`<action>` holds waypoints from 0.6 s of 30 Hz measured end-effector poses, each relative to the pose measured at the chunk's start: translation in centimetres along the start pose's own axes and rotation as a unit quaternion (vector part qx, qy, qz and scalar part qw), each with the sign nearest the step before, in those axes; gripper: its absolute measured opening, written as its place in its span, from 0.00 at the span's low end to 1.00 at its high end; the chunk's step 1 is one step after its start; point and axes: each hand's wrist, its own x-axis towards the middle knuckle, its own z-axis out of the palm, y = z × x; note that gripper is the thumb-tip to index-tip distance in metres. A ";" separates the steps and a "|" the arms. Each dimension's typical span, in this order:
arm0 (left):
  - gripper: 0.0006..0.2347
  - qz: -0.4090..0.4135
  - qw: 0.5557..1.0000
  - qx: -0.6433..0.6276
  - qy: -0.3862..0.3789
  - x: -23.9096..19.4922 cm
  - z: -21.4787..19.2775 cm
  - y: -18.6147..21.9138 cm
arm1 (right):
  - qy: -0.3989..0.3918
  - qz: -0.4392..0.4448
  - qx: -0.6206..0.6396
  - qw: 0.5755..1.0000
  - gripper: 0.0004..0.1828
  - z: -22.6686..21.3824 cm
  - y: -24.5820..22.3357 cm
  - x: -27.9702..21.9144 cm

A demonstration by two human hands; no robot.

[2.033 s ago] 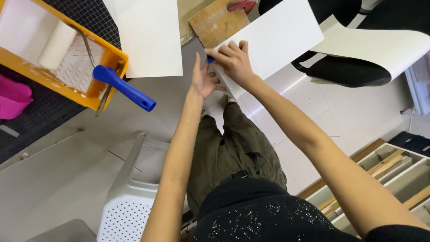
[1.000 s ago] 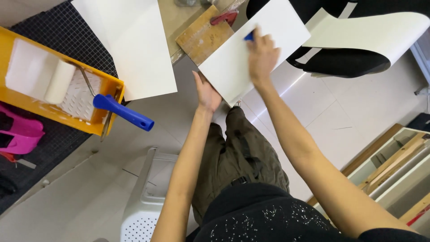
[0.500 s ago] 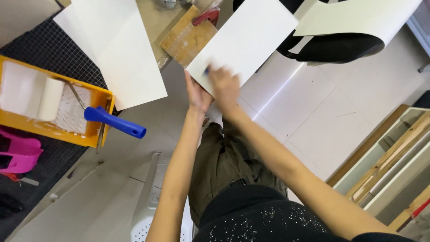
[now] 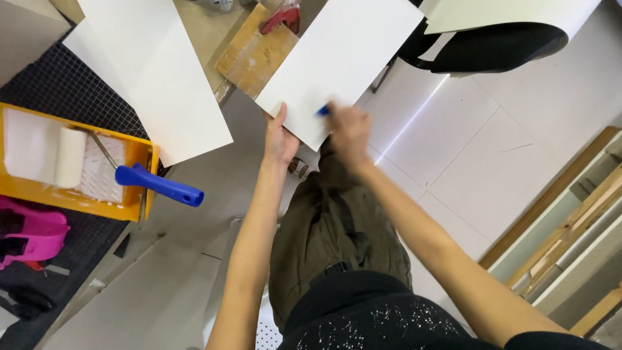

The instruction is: Applying adhesive paper to white boards using a paint roller and a squeegee tool.

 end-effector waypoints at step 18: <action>0.25 0.023 0.999 0.011 0.043 -0.2 0.3 0.0 | -0.002 0.141 -0.092 0.986 0.20 -4.9 -2.2 6.0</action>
